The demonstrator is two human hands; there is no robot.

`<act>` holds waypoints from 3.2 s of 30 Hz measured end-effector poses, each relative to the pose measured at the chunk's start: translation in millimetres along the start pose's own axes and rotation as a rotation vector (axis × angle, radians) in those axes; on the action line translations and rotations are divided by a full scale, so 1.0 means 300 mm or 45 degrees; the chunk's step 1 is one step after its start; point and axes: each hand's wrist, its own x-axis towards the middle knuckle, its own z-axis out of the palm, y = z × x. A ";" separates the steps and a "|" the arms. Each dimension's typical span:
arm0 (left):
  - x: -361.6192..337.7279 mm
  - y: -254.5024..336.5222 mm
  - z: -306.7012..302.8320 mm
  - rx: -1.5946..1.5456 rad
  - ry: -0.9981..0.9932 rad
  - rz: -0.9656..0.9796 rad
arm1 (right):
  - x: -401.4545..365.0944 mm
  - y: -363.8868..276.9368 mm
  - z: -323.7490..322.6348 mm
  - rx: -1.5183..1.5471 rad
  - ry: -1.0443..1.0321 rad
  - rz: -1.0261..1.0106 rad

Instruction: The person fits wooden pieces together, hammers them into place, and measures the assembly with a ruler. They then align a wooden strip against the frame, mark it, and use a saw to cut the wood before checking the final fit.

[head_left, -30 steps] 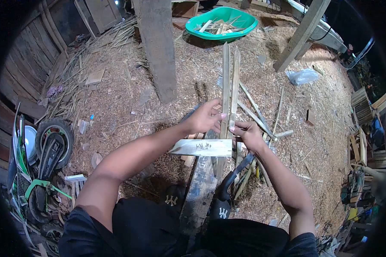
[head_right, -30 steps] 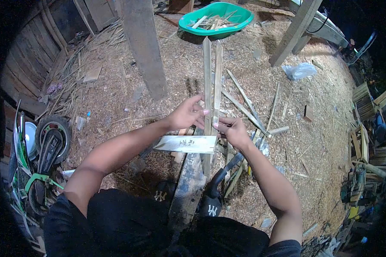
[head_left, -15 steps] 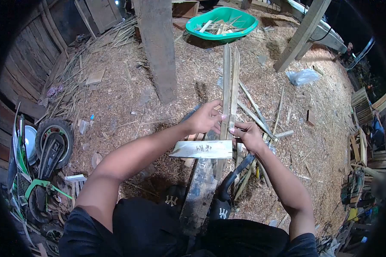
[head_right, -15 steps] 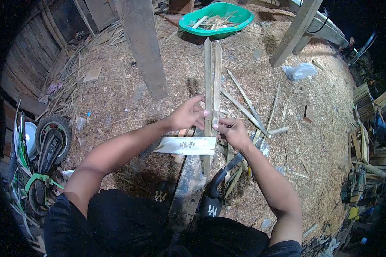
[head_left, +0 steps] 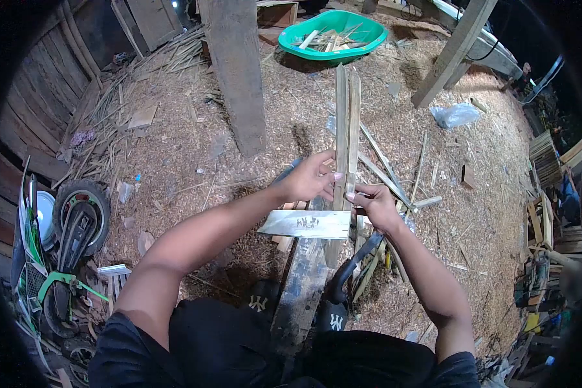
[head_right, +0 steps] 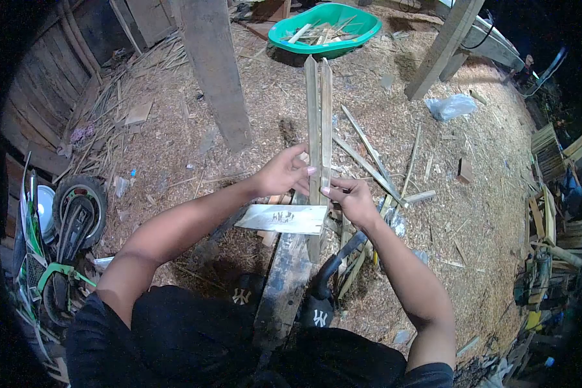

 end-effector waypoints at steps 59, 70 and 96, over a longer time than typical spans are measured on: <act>0.003 -0.006 0.033 -0.004 0.132 0.051 | -0.018 0.011 0.025 0.101 0.169 -0.087; -0.024 0.051 0.052 0.064 0.094 0.052 | -0.003 0.037 0.002 0.116 0.165 -0.078; 0.010 0.126 0.064 0.173 0.116 0.080 | -0.015 -0.047 0.014 0.086 0.270 -0.214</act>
